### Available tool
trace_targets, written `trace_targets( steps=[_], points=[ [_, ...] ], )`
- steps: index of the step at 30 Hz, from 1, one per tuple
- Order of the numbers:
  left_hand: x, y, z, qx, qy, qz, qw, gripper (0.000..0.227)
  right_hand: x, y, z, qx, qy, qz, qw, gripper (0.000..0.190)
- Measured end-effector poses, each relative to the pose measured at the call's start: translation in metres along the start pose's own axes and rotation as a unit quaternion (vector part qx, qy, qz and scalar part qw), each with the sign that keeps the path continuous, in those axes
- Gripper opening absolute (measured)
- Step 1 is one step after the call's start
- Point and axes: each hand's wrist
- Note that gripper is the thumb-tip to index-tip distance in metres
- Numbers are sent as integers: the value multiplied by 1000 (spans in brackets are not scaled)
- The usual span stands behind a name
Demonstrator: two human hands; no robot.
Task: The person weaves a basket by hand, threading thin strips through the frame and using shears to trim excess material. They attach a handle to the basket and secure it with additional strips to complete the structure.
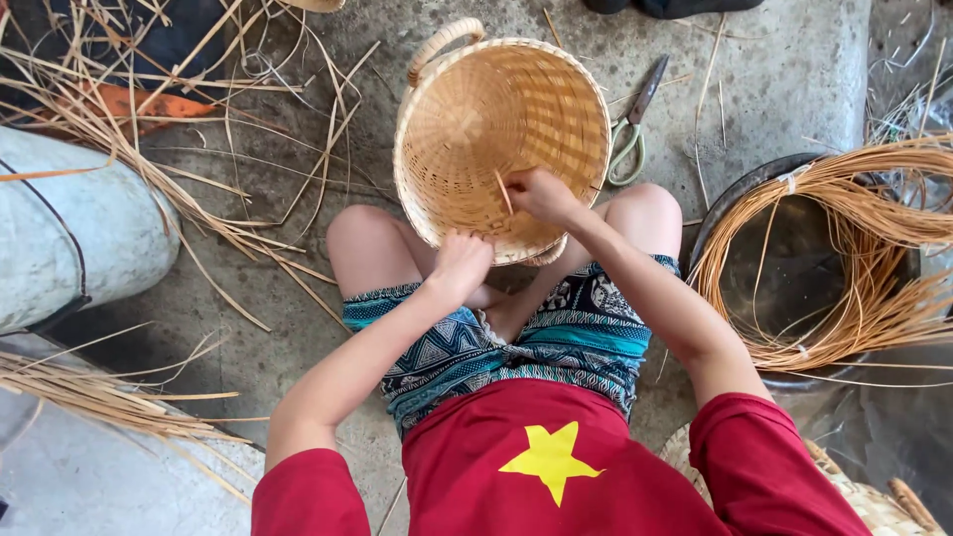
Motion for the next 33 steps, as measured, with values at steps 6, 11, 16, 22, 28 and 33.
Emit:
trace_targets(
  steps=[6, 11, 16, 22, 28, 33],
  points=[
    [1, -4, 0, -7, 9, 51, 999, 17, -31, 38, 24, -36, 164, -146, 975, 34],
    [3, -64, 7, 99, 9, 31, 995, 36, -47, 37, 13, 31, 222, -233, 946, 54],
    [-12, -31, -15, 142, 5, -15, 990, 35, -50, 35, 10, 52, 189, -215, 957, 57],
    [-25, 0, -46, 117, 38, 19, 992, 14, -52, 56, 36, 3, 181, -252, 950, 40],
    [-38, -4, -54, 105, 44, 3, 993, 12, -39, 51, 21, 10, 203, -247, 948, 34],
    [-46, -21, -55, 105, 52, -16, 993, 12, -36, 35, 3, 57, 208, -308, 927, 29]
  ],
)
Point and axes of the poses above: each hand's wrist, its own x-axis away from the middle knuckle, its own y-axis out of the palm, z = x × y, and after that the axes turned 13 degrees about y, right-handed
